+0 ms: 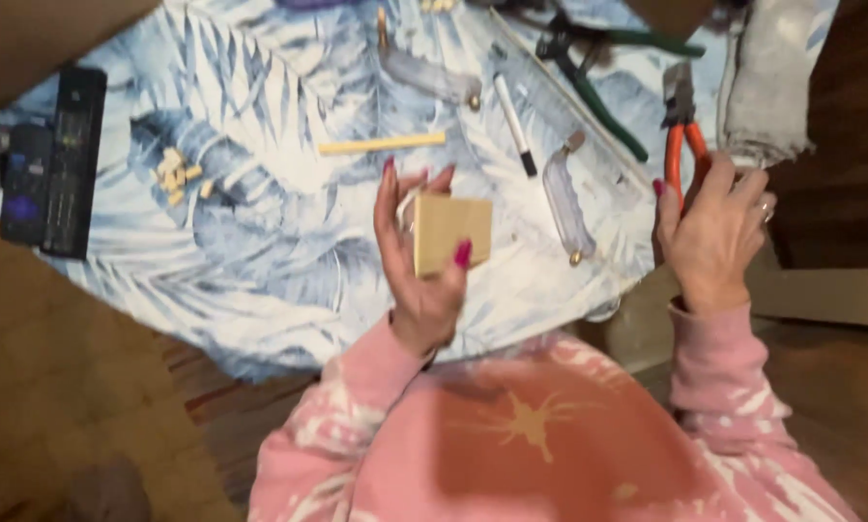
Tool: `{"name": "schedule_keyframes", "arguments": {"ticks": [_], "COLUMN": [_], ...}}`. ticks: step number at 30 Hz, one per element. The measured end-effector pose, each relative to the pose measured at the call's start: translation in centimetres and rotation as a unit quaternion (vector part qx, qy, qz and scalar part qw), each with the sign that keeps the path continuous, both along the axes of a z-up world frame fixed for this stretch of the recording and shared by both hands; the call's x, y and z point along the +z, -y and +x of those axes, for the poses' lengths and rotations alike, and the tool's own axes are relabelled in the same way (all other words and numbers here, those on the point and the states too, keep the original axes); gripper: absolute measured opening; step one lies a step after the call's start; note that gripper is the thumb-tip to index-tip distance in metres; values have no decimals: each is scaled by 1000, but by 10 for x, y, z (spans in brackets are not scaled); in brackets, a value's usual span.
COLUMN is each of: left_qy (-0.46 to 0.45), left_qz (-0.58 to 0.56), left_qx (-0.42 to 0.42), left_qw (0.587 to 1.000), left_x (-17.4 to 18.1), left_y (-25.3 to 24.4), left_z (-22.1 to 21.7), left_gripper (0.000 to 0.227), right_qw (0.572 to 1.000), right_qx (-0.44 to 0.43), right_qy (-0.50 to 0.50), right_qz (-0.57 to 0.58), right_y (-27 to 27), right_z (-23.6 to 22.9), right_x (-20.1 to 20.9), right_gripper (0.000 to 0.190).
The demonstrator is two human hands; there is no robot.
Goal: Marking and cutting wooden strips and tiles for a craft project.
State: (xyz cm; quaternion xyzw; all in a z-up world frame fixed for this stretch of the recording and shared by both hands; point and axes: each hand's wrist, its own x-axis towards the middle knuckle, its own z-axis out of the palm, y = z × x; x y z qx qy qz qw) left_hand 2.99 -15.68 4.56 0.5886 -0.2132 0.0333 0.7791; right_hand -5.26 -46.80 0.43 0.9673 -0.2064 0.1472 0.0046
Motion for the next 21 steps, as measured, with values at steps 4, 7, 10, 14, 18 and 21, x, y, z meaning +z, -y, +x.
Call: {"name": "schedule_keyframes", "arguments": {"ticks": [4,7,10,14,18,21], "left_qy": [-76,-56,-151,-198,-166,-159], "left_qz": [-159,-168,-142,-248,-406,-446], "left_qx": [-7,-13,-34,-57,-133,-178], "left_qw": [984,984,978,946,889,863], "left_x": [-13,-23,-36,-44,6,22], "left_y": [23,33,34,24,-6,-27], "left_z": [0,3,-6,16,32,40], "left_gripper": [87,83,76,68,73,68], "right_qw": [998,992,979,909,752,640], "right_qx": [-21,-19,-16,26,118,187], "right_qy": [14,33,0,5,57,31], "right_qz": [53,119,203,417,646,745], "right_y": [15,51,63,47,-1,-32], "right_z": [-15,-13,-35,-56,-69,-64], "right_x": [-8,-24,-17,15,28,29], "right_gripper": [49,36,29,41,32,29]}}
